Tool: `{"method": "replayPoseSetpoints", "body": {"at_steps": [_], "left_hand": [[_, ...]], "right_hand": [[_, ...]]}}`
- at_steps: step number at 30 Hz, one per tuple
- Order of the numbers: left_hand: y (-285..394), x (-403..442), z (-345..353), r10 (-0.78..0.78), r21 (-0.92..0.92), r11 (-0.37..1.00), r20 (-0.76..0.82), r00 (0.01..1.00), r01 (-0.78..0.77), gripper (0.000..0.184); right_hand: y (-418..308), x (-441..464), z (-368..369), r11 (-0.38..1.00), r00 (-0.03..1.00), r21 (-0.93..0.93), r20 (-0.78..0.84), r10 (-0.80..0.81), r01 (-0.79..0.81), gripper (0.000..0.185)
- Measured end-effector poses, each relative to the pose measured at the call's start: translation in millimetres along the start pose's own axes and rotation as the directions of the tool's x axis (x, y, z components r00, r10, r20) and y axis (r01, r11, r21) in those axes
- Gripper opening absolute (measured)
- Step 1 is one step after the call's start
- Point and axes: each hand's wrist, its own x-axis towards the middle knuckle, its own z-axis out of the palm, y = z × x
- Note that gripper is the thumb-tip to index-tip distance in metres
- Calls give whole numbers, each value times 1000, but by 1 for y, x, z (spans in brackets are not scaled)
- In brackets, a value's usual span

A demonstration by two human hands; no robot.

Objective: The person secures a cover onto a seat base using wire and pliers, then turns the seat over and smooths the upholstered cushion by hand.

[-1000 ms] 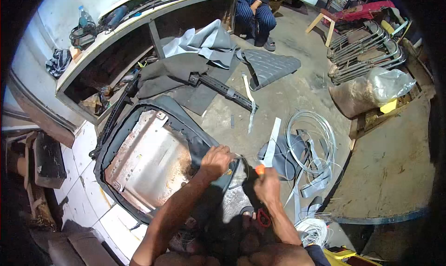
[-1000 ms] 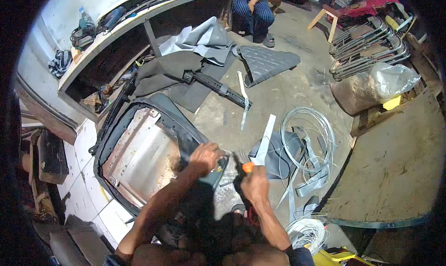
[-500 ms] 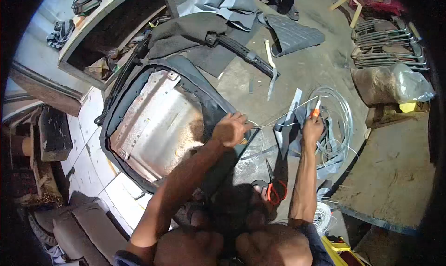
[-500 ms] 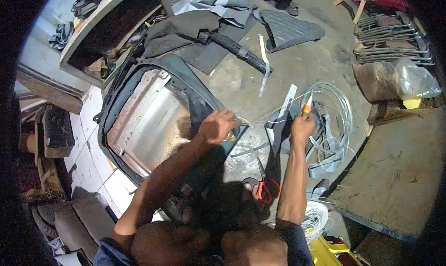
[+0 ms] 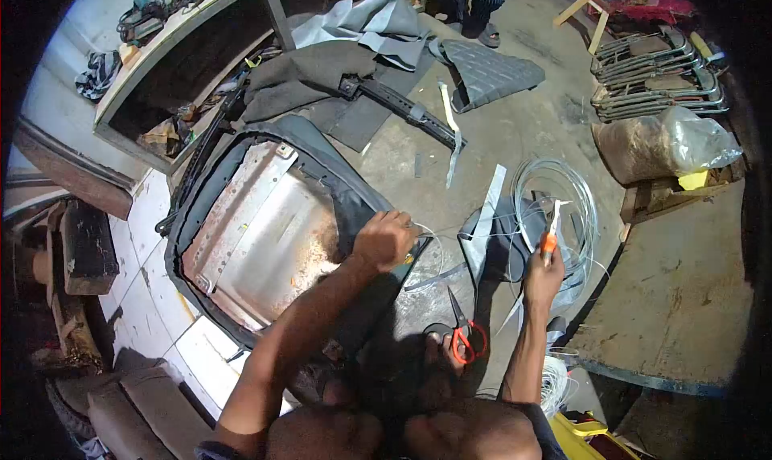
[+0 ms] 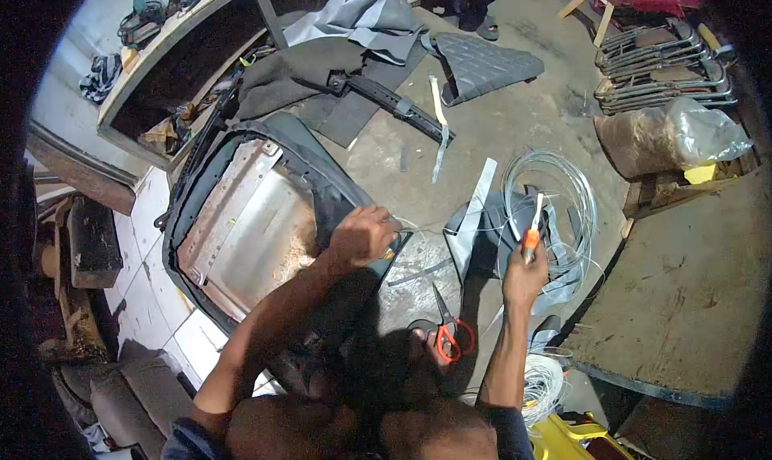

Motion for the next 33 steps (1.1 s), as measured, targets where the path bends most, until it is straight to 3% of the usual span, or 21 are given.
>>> {"method": "replayPoseSetpoints", "body": {"at_steps": [3, 5, 8, 9, 10, 13, 15, 16, 17, 18, 19, 21, 23, 24, 26, 28, 29, 30, 31, 32, 33], "left_hand": [[7, 13, -2, -125, -113, 981, 267, 956, 160, 26], [14, 25, 8, -16, -252, 964, 280, 960, 90, 39], [24, 48, 27, 45, -310, 948, 371, 928, 78, 36], [31, 59, 13, -3, -331, 921, 521, 854, 205, 31], [16, 55, 42, 69, -401, 911, 385, 920, 99, 28], [14, 40, 22, -24, -496, 834, 407, 913, 243, 26], [9, 33, 23, -68, -513, 799, 442, 894, 315, 25], [7, 29, 21, -111, -544, 766, 413, 904, 343, 24], [5, 27, 23, -154, -577, 731, 381, 912, 364, 24], [1, 25, 26, -112, -659, 680, 340, 934, 321, 24], [1, 22, 32, -110, -664, 677, 336, 935, 318, 24], [7, 20, 33, -172, -601, 721, 327, 929, 345, 24], [11, 21, 36, -209, -574, 734, 316, 925, 362, 25], [9, 20, 38, -199, -572, 747, 294, 935, 339, 27], [8, 9, 38, -201, -569, 754, 277, 940, 329, 30], [15, -6, 21, -153, -509, 854, -42, 987, 111, 33], [22, -18, 4, -112, -448, 891, -51, 992, 77, 31], [29, -29, -15, -70, -385, 922, -59, 996, 42, 29], [38, -47, -41, -37, -315, 947, 79, 996, 60, 23], [49, -74, -61, -46, -457, 883, 143, 989, 107, 23], [59, -104, -78, -47, -584, 795, 210, 977, 163, 22]], "right_hand": [[6, -25, -26, 987, 988, -59, 22, -150, 151, 31], [6, -43, -30, 981, 980, -12, 41, -194, 195, 33], [29, -56, -33, 981, 994, 168, 43, -102, 94, 22], [34, -49, -34, 968, 994, 245, 83, -77, 55, 21], [39, -47, -33, 972, 994, 236, 103, -45, 20, 22], [49, -54, -38, 986, 988, 165, 153, -7, -18, 28], [54, -67, -37, 978, 966, 159, 199, -162, 132, 36], [53, -75, -38, 978, 954, -18, 227, -197, 207, 39], [68, -79, -41, 976, 919, -58, 353, -178, 211, 42], [48, -91, -35, 996, 898, -34, 435, -62, 85, 38], [27, -107, -28, 999, 855, -24, 515, 51, -46, 34], [42, -118, -21, 952, 653, -84, 745, -135, 293, 29], [59, -143, -4, 965, 481, 20, 864, -147, 260, 29], [70, -151, 1, 965, 483, 20, 863, -149, 262, 29], [84, -168, 7, 939, 115, -326, 943, 314, 111, 31], [47, -175, 11, 920, 110, -309, 951, 290, 241, 33], [32, -175, 12, 888, 105, -286, 958, 266, 360, 36], [28, -171, 14, 890, -41, -345, 927, 373, 297, 36], [57, -179, 13, 892, -39, -348, 927, 374, 289, 36], [110, -197, 11, 954, 67, -62, 997, 44, 295, 32], [96, -184, 5, 944, 22, -21, 1000, 15, 330, 30]]}}
